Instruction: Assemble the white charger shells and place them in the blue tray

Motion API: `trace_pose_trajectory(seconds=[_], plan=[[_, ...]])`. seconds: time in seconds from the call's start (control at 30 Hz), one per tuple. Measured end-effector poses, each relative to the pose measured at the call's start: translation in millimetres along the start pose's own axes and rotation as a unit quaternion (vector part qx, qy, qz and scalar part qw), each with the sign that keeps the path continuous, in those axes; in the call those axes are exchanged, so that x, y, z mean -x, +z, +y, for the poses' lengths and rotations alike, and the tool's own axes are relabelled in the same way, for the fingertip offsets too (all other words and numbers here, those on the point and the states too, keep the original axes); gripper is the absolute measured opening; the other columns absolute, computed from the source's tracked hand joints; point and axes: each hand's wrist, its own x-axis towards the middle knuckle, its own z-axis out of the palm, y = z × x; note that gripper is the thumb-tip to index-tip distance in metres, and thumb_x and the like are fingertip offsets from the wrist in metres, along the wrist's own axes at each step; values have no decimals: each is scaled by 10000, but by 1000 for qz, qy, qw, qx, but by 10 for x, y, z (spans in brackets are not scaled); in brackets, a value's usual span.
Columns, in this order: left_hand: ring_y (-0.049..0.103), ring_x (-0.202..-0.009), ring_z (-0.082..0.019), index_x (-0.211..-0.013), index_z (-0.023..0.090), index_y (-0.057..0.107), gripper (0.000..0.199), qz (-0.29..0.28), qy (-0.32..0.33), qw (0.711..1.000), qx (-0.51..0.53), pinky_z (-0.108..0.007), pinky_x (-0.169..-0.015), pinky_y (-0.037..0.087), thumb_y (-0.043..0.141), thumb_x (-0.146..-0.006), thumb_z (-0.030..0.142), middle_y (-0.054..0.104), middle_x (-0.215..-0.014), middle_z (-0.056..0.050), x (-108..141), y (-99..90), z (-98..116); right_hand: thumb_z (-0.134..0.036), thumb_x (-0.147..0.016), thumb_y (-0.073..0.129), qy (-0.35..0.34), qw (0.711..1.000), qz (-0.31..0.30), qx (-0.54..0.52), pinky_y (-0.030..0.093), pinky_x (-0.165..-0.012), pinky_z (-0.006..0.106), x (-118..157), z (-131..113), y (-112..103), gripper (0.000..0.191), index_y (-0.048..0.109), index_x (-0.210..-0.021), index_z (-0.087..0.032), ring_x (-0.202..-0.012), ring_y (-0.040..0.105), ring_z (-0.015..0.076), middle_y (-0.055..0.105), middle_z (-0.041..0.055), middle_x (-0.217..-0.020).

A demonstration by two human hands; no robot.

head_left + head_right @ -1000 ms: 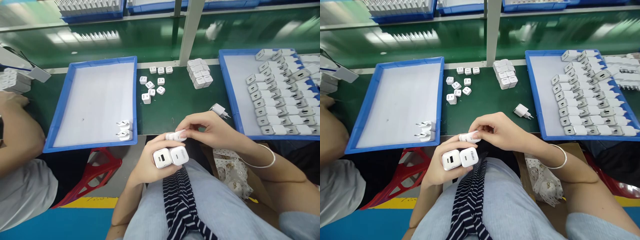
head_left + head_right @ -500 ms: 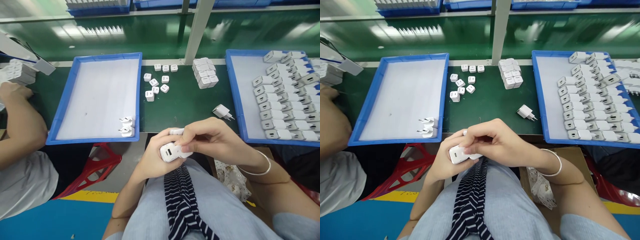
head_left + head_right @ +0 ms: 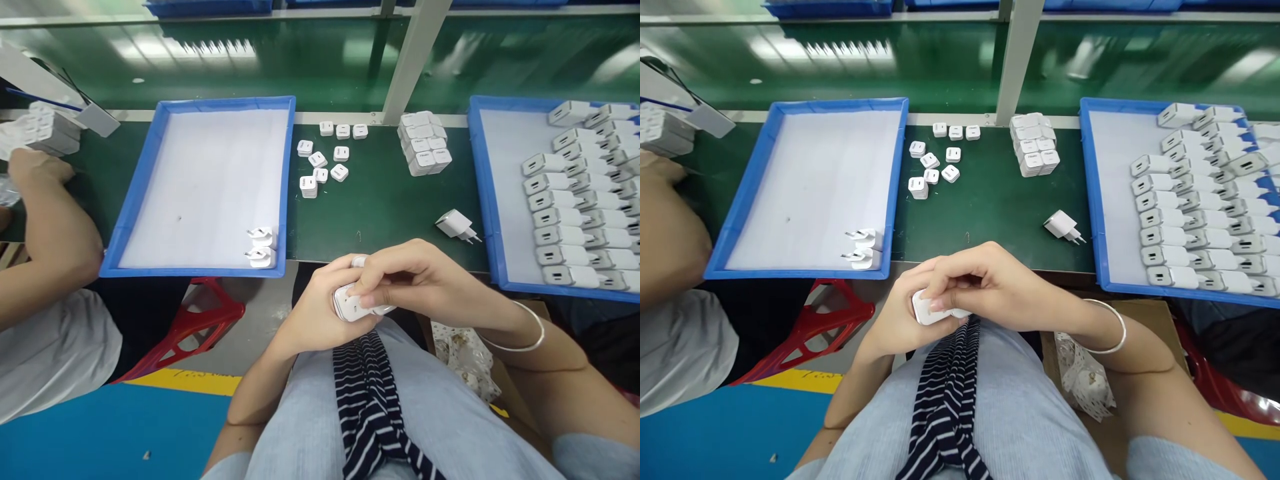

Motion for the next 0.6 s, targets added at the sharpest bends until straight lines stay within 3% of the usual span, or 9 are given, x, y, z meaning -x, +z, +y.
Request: trace_pose_trajectory(seconds=[0.2, 0.6], plan=[[610, -790, -125, -831, 167, 643, 208, 1, 7, 1000, 0, -239, -700, 513, 747, -685, 62, 619, -893, -11, 6, 7, -22, -128, -855, 697, 22, 1000, 7, -20, 475, -630, 156, 2, 14, 17, 118, 703, -738, -140, -686, 601, 68, 689, -29, -755], [626, -822, -158, -821, 175, 632, 159, -13, -13, 999, -29, -285, -724, 521, 722, -711, 103, 635, -888, -23, 18, 27, -40, -190, -849, 712, 49, 998, 26, 4, 472, -598, 209, 24, 41, 42, 120, 698, -740, -142, -679, 617, 108, 709, 5, -767]])
